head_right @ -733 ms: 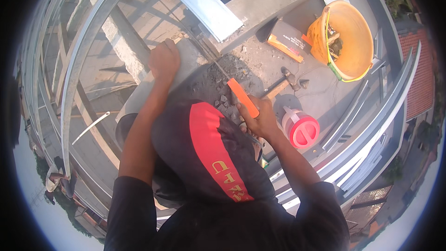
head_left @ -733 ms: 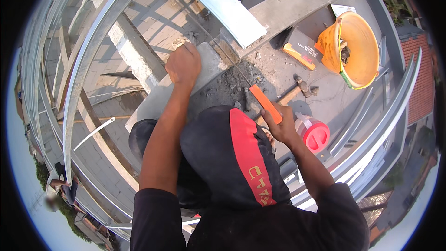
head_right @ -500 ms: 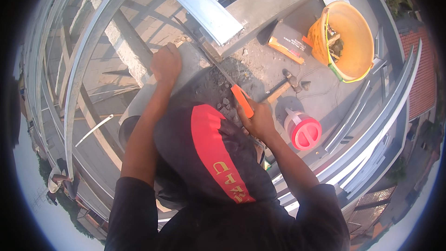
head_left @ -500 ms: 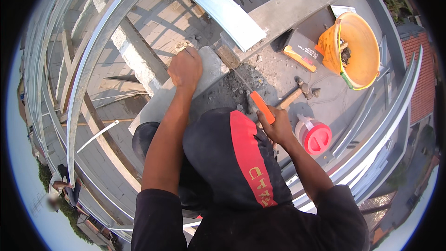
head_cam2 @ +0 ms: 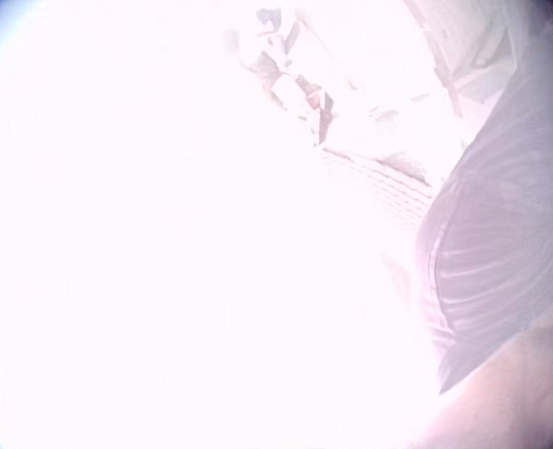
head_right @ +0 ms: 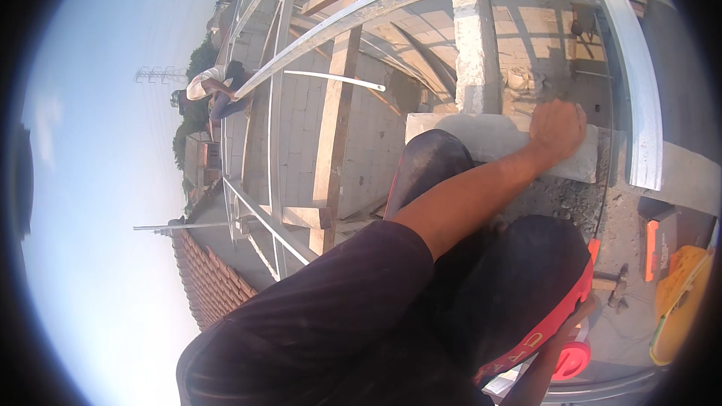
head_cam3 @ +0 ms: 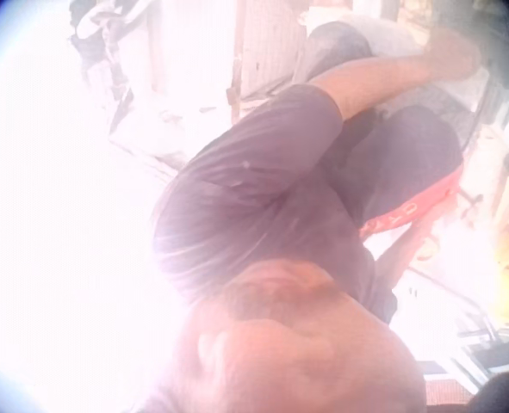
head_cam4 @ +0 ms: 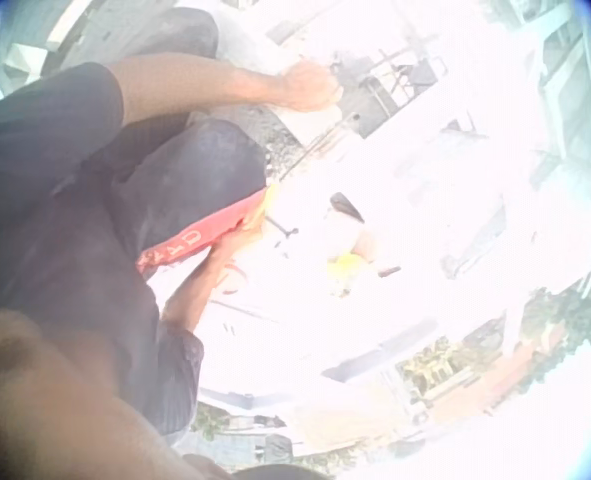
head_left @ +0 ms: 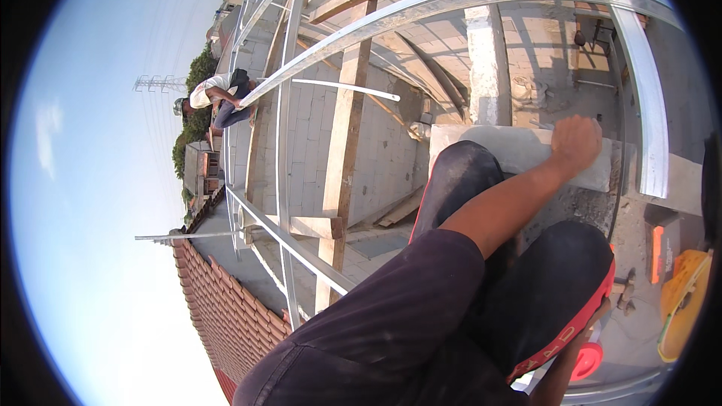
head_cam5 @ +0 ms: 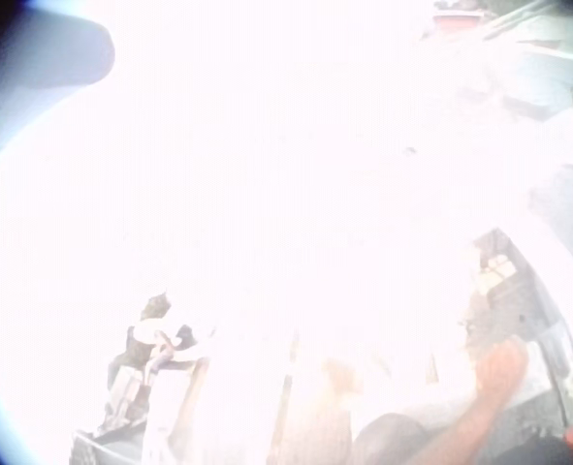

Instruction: The person sits on a rooftop and uses a hammer to break away concrete debris from a metal frame joint. They then position a long metal beam into the frame, use a hand saw to cut the beam, and fit the cut piece into the structure.

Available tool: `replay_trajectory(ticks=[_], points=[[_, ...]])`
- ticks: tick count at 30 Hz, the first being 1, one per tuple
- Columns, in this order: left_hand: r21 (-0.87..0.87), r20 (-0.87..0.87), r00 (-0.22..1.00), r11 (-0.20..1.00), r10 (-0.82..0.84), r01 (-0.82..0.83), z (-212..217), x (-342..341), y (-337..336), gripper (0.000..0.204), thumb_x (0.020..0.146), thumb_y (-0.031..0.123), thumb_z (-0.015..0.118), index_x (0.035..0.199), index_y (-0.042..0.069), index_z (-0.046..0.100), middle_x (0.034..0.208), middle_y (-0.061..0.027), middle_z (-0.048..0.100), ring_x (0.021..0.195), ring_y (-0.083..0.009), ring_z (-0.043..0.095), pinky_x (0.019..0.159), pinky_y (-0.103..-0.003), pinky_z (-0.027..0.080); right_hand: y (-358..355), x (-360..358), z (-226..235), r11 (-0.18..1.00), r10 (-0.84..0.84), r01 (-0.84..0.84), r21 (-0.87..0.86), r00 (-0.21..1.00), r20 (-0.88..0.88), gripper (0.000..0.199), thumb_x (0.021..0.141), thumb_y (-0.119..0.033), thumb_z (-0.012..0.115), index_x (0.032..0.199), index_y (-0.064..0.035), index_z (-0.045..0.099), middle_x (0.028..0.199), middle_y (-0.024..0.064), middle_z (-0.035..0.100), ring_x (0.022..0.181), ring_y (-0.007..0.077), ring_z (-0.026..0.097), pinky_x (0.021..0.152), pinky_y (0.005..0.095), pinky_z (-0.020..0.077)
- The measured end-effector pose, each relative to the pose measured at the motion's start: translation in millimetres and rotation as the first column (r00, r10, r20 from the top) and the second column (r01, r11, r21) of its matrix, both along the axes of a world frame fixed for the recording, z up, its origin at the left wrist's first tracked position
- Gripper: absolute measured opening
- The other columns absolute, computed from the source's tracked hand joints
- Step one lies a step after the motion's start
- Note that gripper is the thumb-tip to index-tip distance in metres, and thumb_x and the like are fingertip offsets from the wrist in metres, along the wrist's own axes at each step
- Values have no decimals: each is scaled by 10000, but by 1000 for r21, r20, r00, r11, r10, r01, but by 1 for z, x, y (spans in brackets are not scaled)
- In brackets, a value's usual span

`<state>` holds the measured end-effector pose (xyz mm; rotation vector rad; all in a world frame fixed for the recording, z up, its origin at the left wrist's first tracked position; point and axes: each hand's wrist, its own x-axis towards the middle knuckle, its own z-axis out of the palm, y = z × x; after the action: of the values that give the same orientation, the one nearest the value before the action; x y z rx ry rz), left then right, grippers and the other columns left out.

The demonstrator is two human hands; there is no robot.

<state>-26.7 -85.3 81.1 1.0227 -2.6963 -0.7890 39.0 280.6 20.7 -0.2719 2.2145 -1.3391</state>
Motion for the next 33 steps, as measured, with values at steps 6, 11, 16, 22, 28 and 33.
replay_trajectory(ticks=[6, 11, 16, 22, 28, 33], points=[[-76, 52, 998, 996, -33, 36, 6, -15, -1, 516, 1024, 292, 457, 748, -32, 749, 760, -263, 712, 713, -447, 714, 763, -513, 574, 2, -16, 39, 999, -14, 13, -41, 1000, -13, 253, 982, -216, 616, 929, 30, 645, 713, 93, 595, 610, 176, 539, 574, 339, 445], [-80, 207, 978, 995, -36, 54, -5, -19, 2, 565, 1035, 362, 403, 887, -54, 757, 862, -306, 721, 825, -482, 714, 790, -555, 561, -30, -8, 74, 970, -2, -60, -237, 967, -255, 270, 987, -224, 632, 866, 17, 633, 646, 140, 558, 524, 221, 534, 527, 355, 423], [-185, 220, 975, 979, -40, 82, -1, -26, 12, 539, 1024, 351, 418, 911, -48, 762, 924, -320, 724, 901, -497, 712, 864, -550, 549, -34, -10, 37, 980, -113, 147, -138, 967, 226, 324, 1001, -255, 647, 838, 24, 617, 603, 64, 516, 530, 153, 469, 518, 336, 392], [-180, 220, 976, 982, -13, 54, 5, -22, 8, 546, 1025, 346, 421, 894, -57, 766, 925, -320, 727, 887, -497, 715, 862, -541, 555, -37, -5, 78, 979, -20, 12, -202, 999, -39, 333, 974, -286, 656, 861, 27, 661, 622, 69, 573, 585, 124, 564, 547, 342, 442], [-190, 214, 976, 979, -37, 79, 3, -23, 8, 557, 1027, 352, 417, 884, -58, 766, 914, -315, 728, 881, -494, 717, 864, -538, 555, -33, -8, 26, 994, -92, 101, -51, 984, 155, 344, 972, -281, 656, 834, 34, 658, 600, 80, 534, 579, 118, 472, 564, 353, 431], [-196, 243, 970, 980, 3, 46, 1, -16, 6, 563, 1029, 354, 407, 891, -55, 769, 917, -312, 730, 884, -495, 714, 876, -539, 550, -33, -22, 88, 983, 3, -15, -185, 998, -64, 305, 976, -268, 649, 948, 28, 714, 622, 107, 593, 560, 147, 546, 557, 346, 454]])
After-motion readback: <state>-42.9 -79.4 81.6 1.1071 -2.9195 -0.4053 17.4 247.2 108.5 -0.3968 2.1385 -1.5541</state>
